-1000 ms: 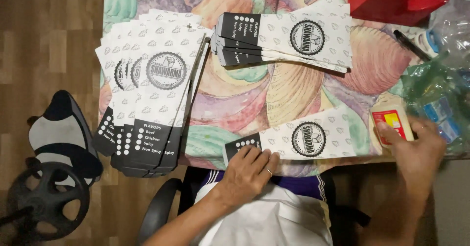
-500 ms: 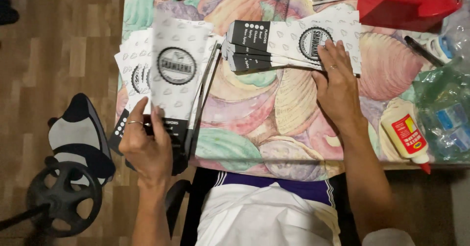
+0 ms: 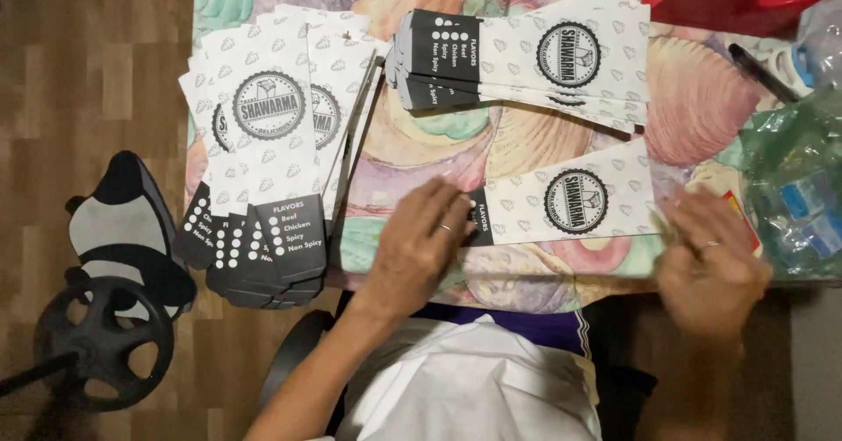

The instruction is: Assembling paper food bags by applying glue to the edges of printed wrappers and folding them.

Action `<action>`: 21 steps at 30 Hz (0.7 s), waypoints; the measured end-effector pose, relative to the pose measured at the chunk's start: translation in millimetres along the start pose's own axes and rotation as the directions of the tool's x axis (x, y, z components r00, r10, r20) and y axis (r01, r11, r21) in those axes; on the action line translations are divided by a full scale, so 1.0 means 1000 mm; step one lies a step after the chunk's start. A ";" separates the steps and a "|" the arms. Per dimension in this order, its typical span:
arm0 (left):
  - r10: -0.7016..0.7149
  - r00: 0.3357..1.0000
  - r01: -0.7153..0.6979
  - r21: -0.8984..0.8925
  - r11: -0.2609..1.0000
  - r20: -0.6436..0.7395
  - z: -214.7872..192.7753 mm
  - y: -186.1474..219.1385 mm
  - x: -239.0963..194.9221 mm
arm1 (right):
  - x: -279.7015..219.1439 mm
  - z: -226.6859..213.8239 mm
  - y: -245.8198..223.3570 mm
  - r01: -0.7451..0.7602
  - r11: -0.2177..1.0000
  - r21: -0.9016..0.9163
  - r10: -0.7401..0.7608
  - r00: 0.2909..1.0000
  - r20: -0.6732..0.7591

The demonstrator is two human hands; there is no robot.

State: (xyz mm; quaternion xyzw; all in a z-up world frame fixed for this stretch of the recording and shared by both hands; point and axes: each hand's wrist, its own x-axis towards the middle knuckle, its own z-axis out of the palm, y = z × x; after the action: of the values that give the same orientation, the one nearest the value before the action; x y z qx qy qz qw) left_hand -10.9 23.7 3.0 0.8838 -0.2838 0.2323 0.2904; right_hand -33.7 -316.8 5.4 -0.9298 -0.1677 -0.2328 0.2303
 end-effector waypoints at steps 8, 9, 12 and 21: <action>0.116 0.980 -0.121 0.023 0.992 0.164 0.038 0.018 -0.005 | -0.043 -0.031 0.080 -0.364 0.823 -0.435 0.469 0.869 0.159; 0.121 0.978 -0.131 0.050 0.990 0.169 0.038 0.019 -0.005 | -0.048 -0.031 0.084 -0.384 0.825 -0.416 0.473 0.870 0.136; 0.135 0.981 -0.147 0.081 0.986 0.141 0.044 0.019 -0.009 | -0.059 -0.039 0.088 -0.480 0.808 -0.341 0.546 0.828 0.127; 0.148 0.964 -0.180 0.132 0.975 0.223 0.045 0.022 -0.012 | -0.119 -0.054 0.072 -0.374 0.927 -0.018 0.349 0.881 -0.318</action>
State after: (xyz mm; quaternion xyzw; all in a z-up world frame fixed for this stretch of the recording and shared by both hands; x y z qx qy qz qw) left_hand -22.6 -16.1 -27.7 0.8964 -0.3670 0.1808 0.1706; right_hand -122.2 -428.6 -37.9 -0.9050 0.0560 -0.3348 0.2564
